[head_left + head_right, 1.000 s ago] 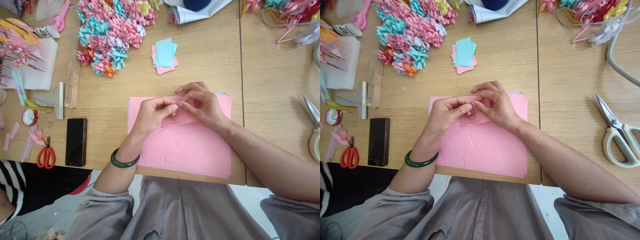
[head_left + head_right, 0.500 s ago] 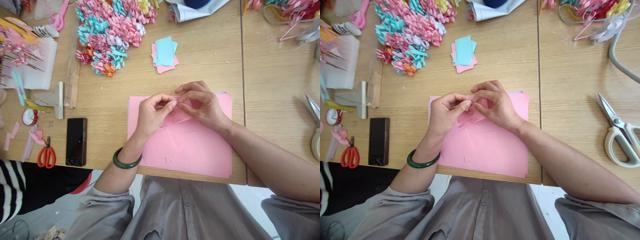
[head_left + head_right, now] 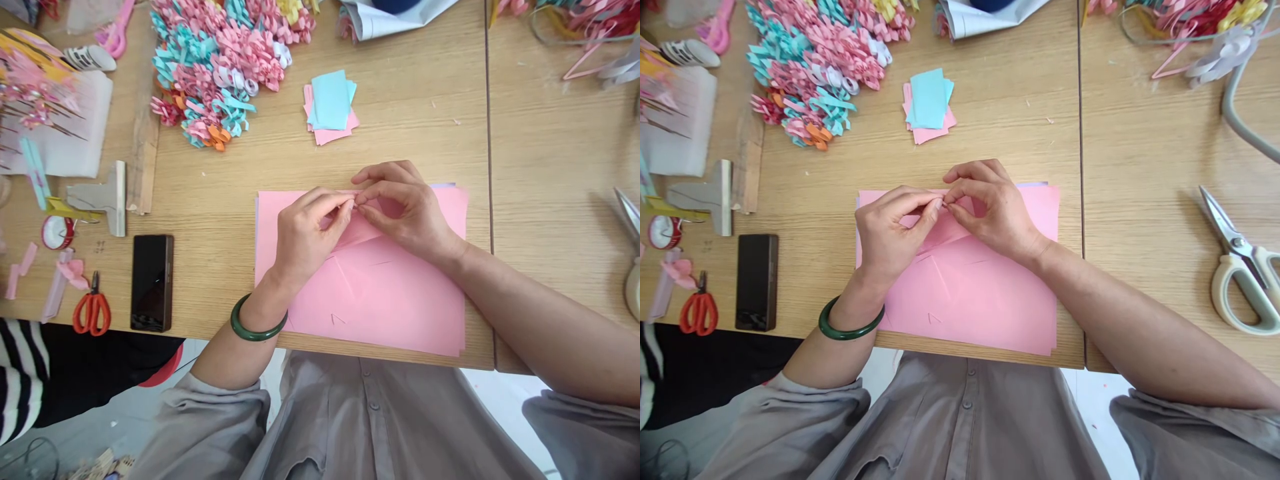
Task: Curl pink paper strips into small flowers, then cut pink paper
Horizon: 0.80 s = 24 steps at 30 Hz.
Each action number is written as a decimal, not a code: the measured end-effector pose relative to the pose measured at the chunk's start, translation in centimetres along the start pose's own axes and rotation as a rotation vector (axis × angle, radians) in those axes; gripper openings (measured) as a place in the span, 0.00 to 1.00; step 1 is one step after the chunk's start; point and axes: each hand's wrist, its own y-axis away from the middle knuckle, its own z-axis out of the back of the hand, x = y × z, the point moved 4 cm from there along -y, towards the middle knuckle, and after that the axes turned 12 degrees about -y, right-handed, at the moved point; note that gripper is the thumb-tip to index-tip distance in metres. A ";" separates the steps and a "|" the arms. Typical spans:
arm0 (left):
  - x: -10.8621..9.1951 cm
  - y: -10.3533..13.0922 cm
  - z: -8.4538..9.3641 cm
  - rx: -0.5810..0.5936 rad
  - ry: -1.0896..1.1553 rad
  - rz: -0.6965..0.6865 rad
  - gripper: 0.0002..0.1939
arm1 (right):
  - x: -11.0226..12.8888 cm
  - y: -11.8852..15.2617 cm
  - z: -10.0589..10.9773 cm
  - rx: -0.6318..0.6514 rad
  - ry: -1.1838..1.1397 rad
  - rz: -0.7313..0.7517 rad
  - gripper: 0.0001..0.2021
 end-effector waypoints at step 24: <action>0.3 -0.2 0.2 0.027 0.211 0.130 0.03 | -0.1 0.3 0.7 -0.126 0.027 -0.042 0.11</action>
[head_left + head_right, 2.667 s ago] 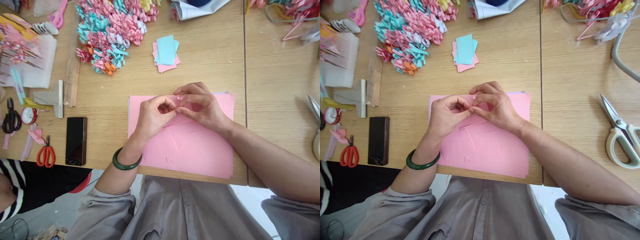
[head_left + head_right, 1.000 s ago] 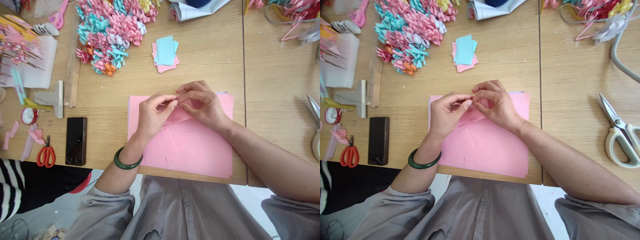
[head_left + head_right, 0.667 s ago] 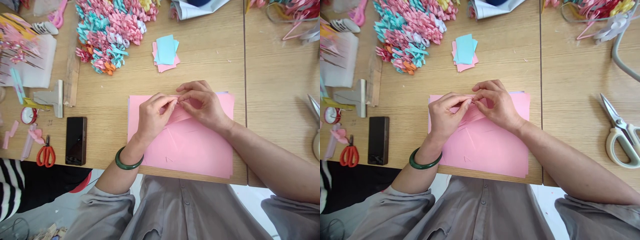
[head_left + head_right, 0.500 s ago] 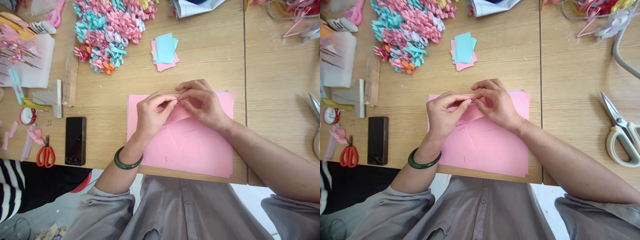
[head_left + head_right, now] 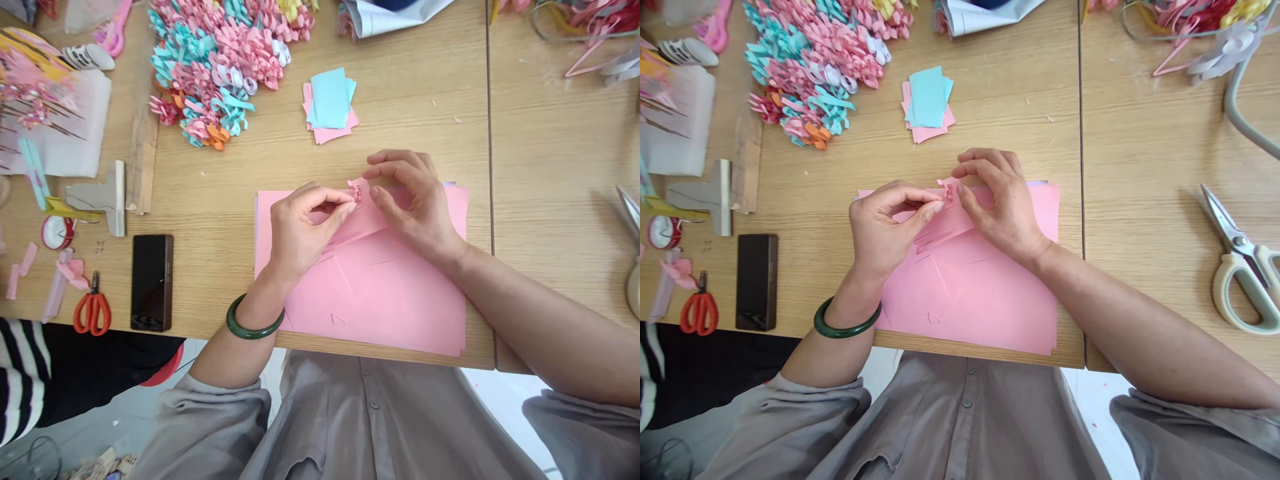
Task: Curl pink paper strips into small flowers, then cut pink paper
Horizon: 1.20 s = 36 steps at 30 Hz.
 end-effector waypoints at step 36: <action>1.9 -0.5 -0.4 0.076 0.359 0.247 0.09 | 1.5 0.7 -1.4 -0.069 -0.486 -0.422 0.21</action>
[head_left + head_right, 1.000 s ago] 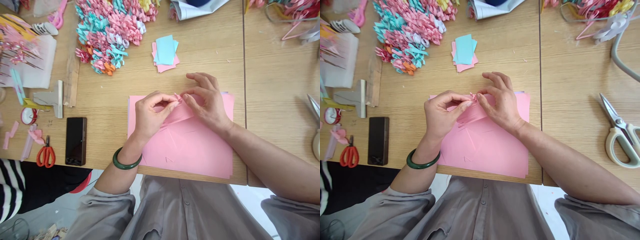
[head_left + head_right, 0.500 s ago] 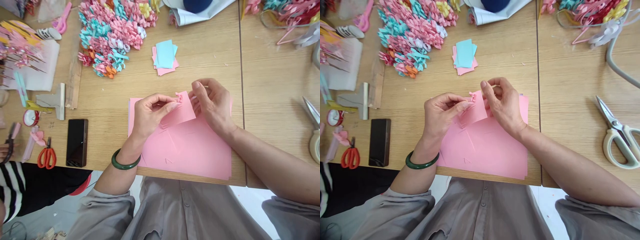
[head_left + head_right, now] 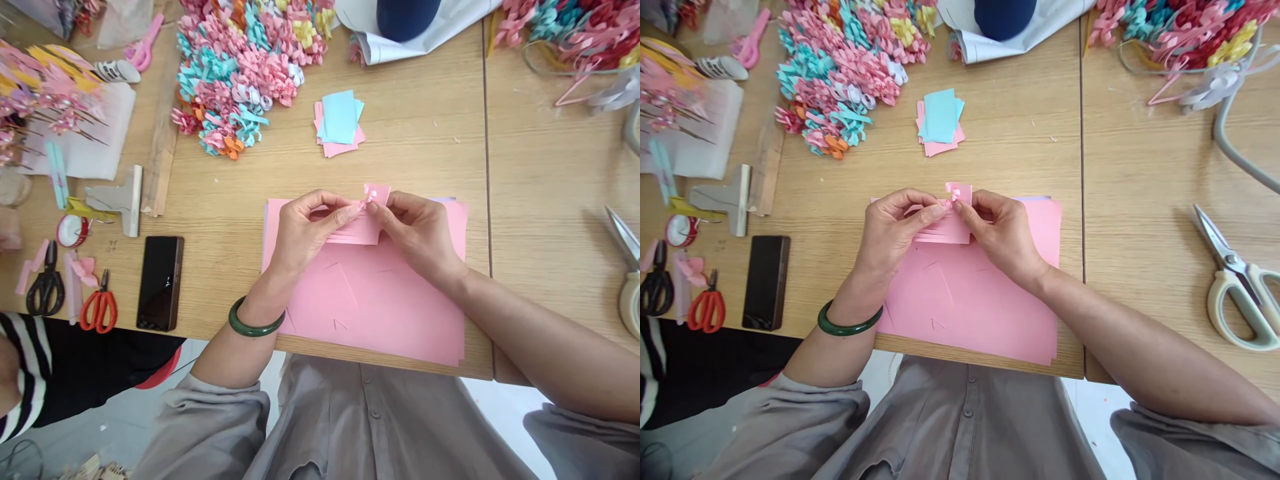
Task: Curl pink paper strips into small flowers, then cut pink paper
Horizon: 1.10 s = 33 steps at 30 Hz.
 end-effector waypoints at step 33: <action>-0.7 0.0 0.1 -0.025 -0.156 -0.199 0.05 | 0.0 -0.1 0.1 0.040 0.162 0.050 0.23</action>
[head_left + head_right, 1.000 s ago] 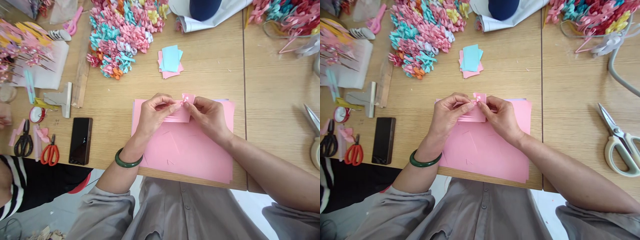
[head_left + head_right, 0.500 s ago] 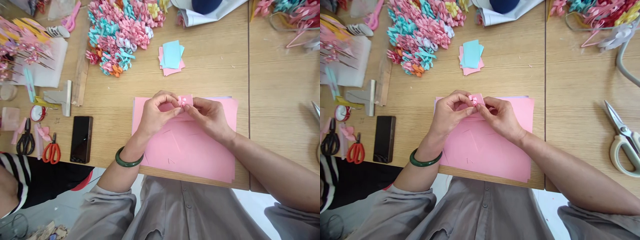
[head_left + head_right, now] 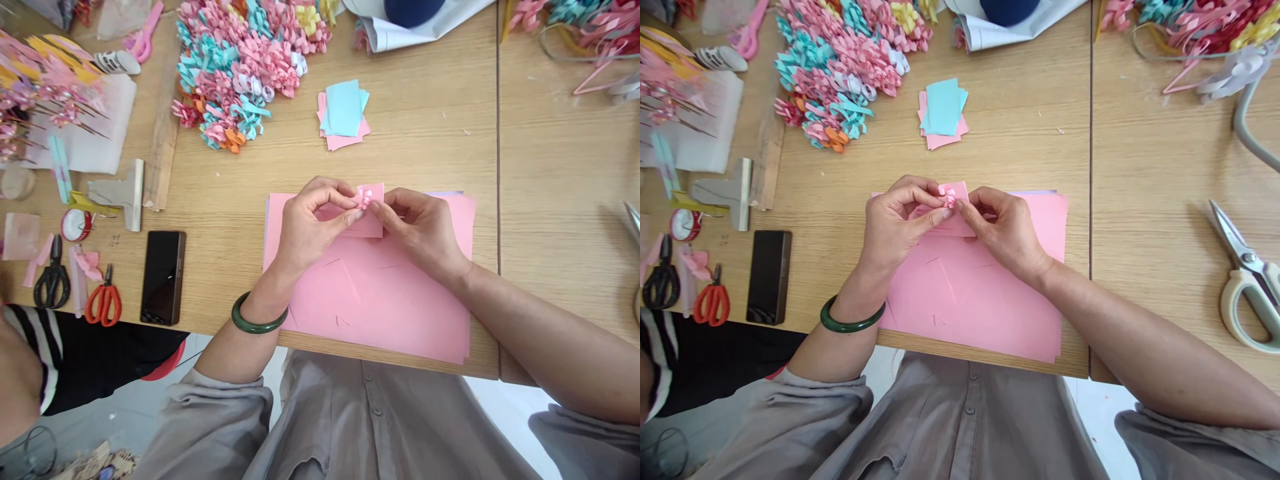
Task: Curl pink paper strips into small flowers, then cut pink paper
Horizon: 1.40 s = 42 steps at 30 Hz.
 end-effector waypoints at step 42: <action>0.1 0.0 0.1 0.018 -0.032 0.035 0.08 | -0.2 0.0 -0.2 0.095 -0.068 -0.032 0.15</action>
